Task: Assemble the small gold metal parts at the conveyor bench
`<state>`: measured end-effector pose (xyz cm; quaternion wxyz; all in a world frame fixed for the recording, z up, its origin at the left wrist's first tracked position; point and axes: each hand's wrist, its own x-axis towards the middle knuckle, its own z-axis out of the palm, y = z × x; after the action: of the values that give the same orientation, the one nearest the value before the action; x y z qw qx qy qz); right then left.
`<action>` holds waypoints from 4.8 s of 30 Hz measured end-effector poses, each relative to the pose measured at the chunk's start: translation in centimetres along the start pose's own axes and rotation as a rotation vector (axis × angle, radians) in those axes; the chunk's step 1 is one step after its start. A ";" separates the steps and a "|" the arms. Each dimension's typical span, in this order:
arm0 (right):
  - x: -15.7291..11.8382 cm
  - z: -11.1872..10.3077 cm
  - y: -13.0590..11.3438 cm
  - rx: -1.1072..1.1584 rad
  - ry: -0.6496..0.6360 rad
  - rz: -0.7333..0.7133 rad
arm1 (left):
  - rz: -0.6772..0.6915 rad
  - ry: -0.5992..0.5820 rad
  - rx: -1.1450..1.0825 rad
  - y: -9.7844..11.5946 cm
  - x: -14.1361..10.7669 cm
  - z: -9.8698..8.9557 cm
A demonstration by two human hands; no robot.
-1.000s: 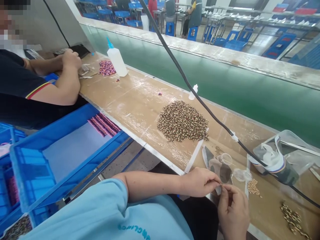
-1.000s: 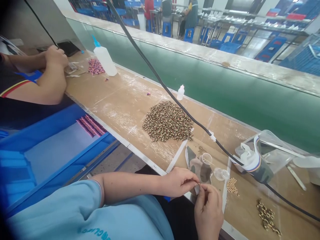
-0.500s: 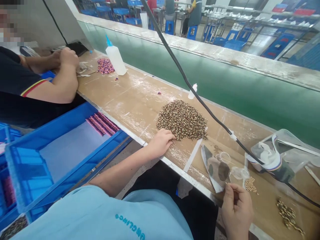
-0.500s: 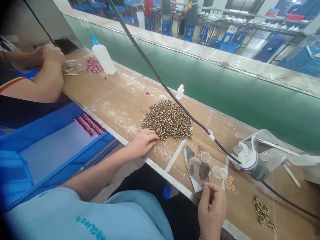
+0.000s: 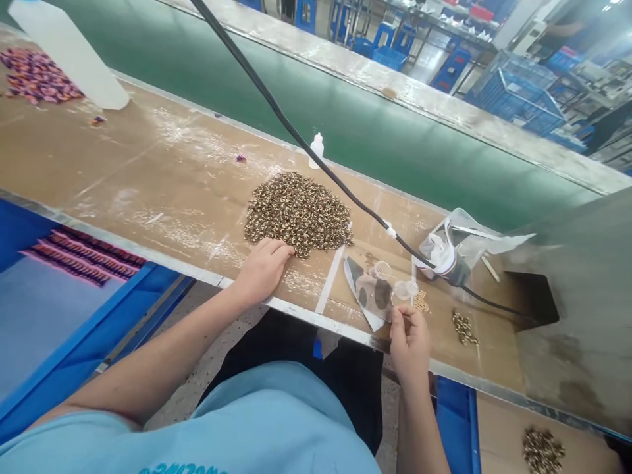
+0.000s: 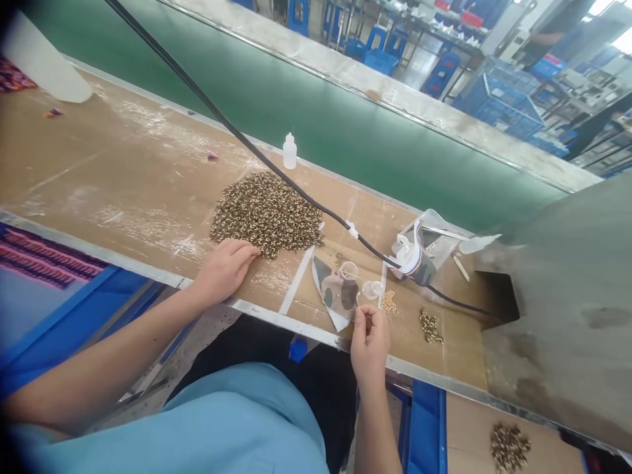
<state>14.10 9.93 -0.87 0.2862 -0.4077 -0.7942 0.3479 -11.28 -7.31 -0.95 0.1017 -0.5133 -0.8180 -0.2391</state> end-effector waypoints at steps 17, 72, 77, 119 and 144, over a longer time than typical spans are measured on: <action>-0.3 -0.1 -1.7 -0.426 -0.017 -0.350 | -0.252 0.225 -0.296 1.8 0.2 -1.8; 0.3 1.4 -1.3 -0.196 0.056 -0.448 | -0.578 -0.711 -1.434 12.9 3.5 3.5; 0.2 1.4 -1.4 -0.172 0.103 -0.483 | -0.547 -0.655 -1.430 13.0 3.2 3.7; 0.8 1.1 -0.7 -0.076 0.073 -0.288 | -0.708 -0.572 -1.843 12.6 3.3 4.1; 7.2 -4.8 -1.4 -0.791 -0.078 -0.679 | -0.578 -0.617 -1.659 12.7 2.9 4.5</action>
<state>13.36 17.00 4.30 0.1772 -0.1909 -0.9625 -0.0761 -0.97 1.79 0.02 -0.5830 -0.2388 -0.4725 -0.6164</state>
